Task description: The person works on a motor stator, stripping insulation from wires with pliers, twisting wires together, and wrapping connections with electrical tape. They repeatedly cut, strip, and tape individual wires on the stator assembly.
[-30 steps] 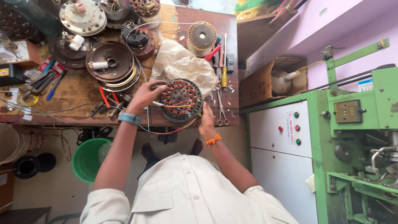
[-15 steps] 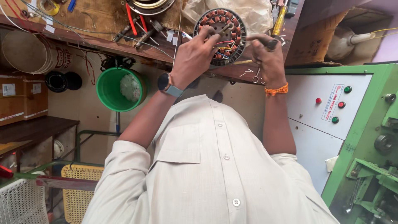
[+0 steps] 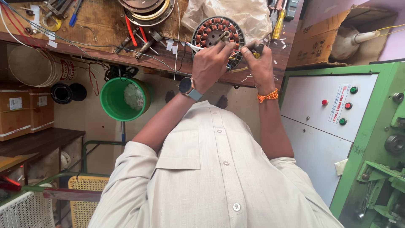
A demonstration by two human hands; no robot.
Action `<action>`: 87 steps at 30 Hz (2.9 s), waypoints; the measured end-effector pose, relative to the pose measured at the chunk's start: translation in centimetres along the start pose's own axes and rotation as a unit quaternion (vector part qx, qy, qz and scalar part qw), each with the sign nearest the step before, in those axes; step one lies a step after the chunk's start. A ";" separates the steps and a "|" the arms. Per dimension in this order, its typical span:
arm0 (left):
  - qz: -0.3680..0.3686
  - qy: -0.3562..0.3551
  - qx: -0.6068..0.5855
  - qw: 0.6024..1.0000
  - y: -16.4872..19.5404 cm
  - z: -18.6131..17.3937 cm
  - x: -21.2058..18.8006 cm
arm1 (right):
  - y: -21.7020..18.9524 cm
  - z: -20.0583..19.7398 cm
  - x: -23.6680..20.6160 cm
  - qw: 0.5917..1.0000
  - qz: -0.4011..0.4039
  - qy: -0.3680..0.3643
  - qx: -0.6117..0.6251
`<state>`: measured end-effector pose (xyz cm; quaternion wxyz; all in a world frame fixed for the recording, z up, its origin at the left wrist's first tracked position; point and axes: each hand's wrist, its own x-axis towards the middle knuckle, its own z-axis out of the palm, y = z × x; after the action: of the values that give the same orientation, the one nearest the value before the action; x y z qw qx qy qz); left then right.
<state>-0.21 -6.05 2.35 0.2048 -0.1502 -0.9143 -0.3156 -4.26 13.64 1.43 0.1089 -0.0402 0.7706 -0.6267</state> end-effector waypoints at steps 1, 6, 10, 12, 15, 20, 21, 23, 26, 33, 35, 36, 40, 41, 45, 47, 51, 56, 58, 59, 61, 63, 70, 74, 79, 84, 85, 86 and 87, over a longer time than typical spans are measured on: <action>0.000 0.015 -0.004 1.000 0.3 0.5 0.1 | 0.3 0.0 -0.2 0.998 0.041 0.012 0.046; -0.012 0.000 0.027 1.000 1.2 2.0 0.2 | 0.5 0.2 -0.2 0.983 0.078 0.033 0.163; -0.027 -0.008 0.062 0.998 1.4 2.4 -0.3 | 0.3 0.5 -0.6 0.986 0.082 0.041 0.138; -0.032 -0.009 0.073 0.997 1.5 2.5 -0.4 | 0.9 0.6 -0.7 0.983 0.082 0.039 0.161; -0.047 0.001 0.068 0.997 1.6 2.7 -0.6 | 3.2 0.8 -1.0 0.965 0.092 0.127 0.208; -0.047 0.048 0.014 0.998 1.2 2.6 -0.4 | 7.3 -1.7 -2.1 0.947 0.200 0.065 0.242; -0.043 0.044 0.016 0.998 1.3 2.4 -0.4 | 8.0 -2.2 -2.9 0.960 0.212 0.035 0.181; -0.033 0.037 0.021 0.999 1.3 2.2 -0.5 | 8.8 -2.5 -3.4 0.975 0.190 0.026 0.110; -0.032 0.011 0.052 0.998 1.6 2.0 -0.5 | 9.1 -2.6 -3.3 0.976 0.103 0.095 0.166; -0.006 -0.033 0.032 0.999 0.6 2.2 0.4 | 7.4 -1.5 -1.7 0.886 0.095 0.118 0.437; 0.042 -0.052 0.028 0.997 0.0 2.0 0.6 | 7.2 -1.2 -2.0 0.888 0.098 0.125 0.432; 0.043 -0.061 0.036 0.997 -0.2 2.0 0.7 | 7.1 -1.1 -2.2 0.893 0.095 0.133 0.420; 0.033 -0.107 0.074 0.991 -0.1 2.0 1.3 | 6.6 -0.7 -3.3 0.929 0.075 0.182 0.312; 0.030 -0.121 0.086 0.988 0.1 1.9 1.5 | 6.3 -0.5 -3.5 0.924 0.067 0.187 0.327; -0.038 -0.123 -0.023 0.991 0.5 1.1 1.2 | 4.8 0.8 -4.6 0.907 0.051 0.188 0.373; -0.050 -0.092 -0.098 0.990 0.5 0.6 0.8 | 4.0 1.8 -4.8 0.894 0.060 0.176 0.409; -0.059 -0.034 -0.104 0.992 0.3 0.9 0.1 | 3.1 3.6 -4.6 0.885 0.070 0.170 0.427; -0.053 -0.019 -0.058 0.997 0.4 2.6 0.3 | 2.8 3.8 -4.3 0.916 0.062 0.189 0.349; -0.059 -0.041 -0.038 0.997 0.4 3.0 0.3 | 2.7 3.5 -4.1 0.928 0.049 0.198 0.312; -0.063 -0.052 -0.026 0.996 0.5 3.1 0.2 | 2.7 3.4 -3.9 0.933 0.053 0.197 0.296; -0.070 -0.034 -0.043 0.996 0.5 3.2 0.0 | 2.7 3.0 -3.7 0.942 0.060 0.195 0.266; -0.076 -0.022 -0.051 0.996 0.6 3.3 -0.1 | 2.7 3.0 -3.6 0.943 0.044 0.202 0.259; -0.075 -0.024 -0.027 0.997 0.4 3.9 -0.3 | 2.4 3.0 -3.5 0.942 -0.009 0.258 0.215; -0.050 -0.027 -0.018 0.998 0.3 3.9 -0.5 | 2.3 2.9 -3.5 0.953 -0.013 0.216 0.214; -0.058 -0.029 -0.032 0.997 0.2 3.9 -0.5 | 2.3 3.4 -3.6 0.947 -0.011 0.231 0.225; -0.062 -0.010 -0.046 0.997 0.5 3.4 -0.3 | 1.8 3.2 -3.4 0.961 -0.004 0.213 0.179; -0.064 -0.003 -0.048 0.997 0.6 3.3 -0.3 | 1.7 3.2 -3.4 0.962 -0.003 0.209 0.177; -0.067 0.004 -0.051 0.996 0.7 3.1 -0.2 | 1.5 3.1 -3.4 0.963 0.001 0.201 0.182; -0.068 0.009 -0.055 0.996 0.8 3.0 -0.1 | 1.4 3.0 -3.4 0.963 0.005 0.193 0.187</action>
<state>-0.61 -3.57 0.53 0.1818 -0.0956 -0.9017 -0.3803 -0.19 11.72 -0.08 -0.0331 0.1067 0.6462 -0.7549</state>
